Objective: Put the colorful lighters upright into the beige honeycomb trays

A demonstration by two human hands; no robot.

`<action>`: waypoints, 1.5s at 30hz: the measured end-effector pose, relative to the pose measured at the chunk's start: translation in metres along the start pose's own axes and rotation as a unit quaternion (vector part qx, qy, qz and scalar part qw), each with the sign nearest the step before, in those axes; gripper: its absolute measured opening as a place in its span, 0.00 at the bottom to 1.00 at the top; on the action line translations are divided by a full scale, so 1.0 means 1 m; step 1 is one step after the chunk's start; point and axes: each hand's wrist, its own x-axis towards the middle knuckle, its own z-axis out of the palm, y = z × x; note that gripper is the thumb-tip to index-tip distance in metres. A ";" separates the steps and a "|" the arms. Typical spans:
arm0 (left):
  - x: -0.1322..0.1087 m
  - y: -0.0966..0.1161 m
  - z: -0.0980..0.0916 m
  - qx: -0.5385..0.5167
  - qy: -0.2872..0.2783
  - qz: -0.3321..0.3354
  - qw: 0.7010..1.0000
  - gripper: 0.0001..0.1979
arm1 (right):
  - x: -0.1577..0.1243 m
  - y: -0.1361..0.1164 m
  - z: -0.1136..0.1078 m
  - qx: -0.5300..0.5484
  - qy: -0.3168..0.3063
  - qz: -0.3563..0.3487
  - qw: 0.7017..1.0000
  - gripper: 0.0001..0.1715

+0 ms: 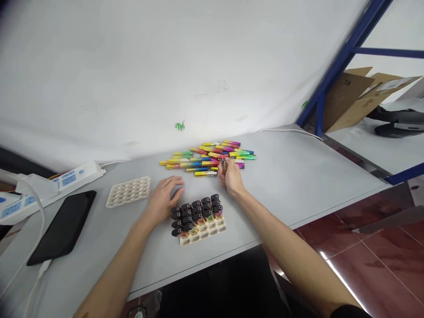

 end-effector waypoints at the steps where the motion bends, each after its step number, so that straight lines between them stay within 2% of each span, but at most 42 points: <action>1: 0.000 0.000 0.000 0.001 0.003 0.002 1.000 0.11 | 0.000 0.000 0.000 -0.004 0.003 0.002 1.000 0.26; 6: 0.000 -0.003 0.002 0.000 0.014 0.012 1.000 0.11 | 0.003 0.004 -0.001 -0.020 -0.016 -0.014 1.000 0.30; 9: 0.000 -0.003 0.002 -0.003 0.016 0.015 1.000 0.11 | 0.003 0.007 -0.003 -0.060 -0.029 -0.069 0.995 0.31; 13: 0.001 -0.003 0.001 -0.002 0.010 0.015 1.000 0.11 | -0.011 0.000 -0.009 -0.181 -0.021 -0.144 0.973 0.24; 16: 0.001 -0.003 0.001 0.001 0.012 0.020 1.000 0.11 | -0.034 -0.020 -0.019 -0.304 0.002 -0.196 0.932 0.17; 19: 0.001 -0.002 0.001 0.003 0.012 0.021 1.000 0.11 | -0.068 -0.051 -0.030 -0.403 0.025 -0.226 0.887 0.15; 22: 0.000 -0.001 0.000 0.006 0.006 0.020 1.000 0.11 | -0.106 -0.081 -0.034 -0.425 -0.010 -0.247 0.871 0.13; 25: -0.001 0.001 -0.001 0.004 -0.001 0.021 1.000 0.11 | -0.136 -0.093 -0.027 -0.464 -0.062 -0.297 0.832 0.11; 28: -0.002 0.001 -0.001 0.002 0.001 0.025 1.000 0.11 | -0.150 -0.081 -0.015 -0.490 -0.135 -0.315 0.802 0.12; 31: -0.002 0.000 0.000 0.001 0.005 0.026 1.000 0.11 | -0.152 -0.056 -0.005 -0.521 -0.170 -0.319 0.774 0.10; 35: -0.002 0.000 0.000 -0.005 0.007 0.021 1.000 0.11 | -0.151 -0.033 0.001 -0.595 -0.166 -0.332 0.713 0.10; 39: -0.002 0.002 -0.001 -0.007 0.003 0.013 1.000 0.11 | -0.153 -0.031 0.003 -0.642 -0.139 -0.366 0.659 0.11; 42: -0.002 0.002 -0.001 -0.008 0.007 0.016 1.000 0.10 | -0.154 -0.035 0.002 -0.657 -0.140 -0.378 0.637 0.11; 45: -0.002 0.001 -0.001 -0.007 0.006 0.019 1.000 0.10 | -0.155 -0.038 -0.001 -0.667 -0.141 -0.375 0.628 0.11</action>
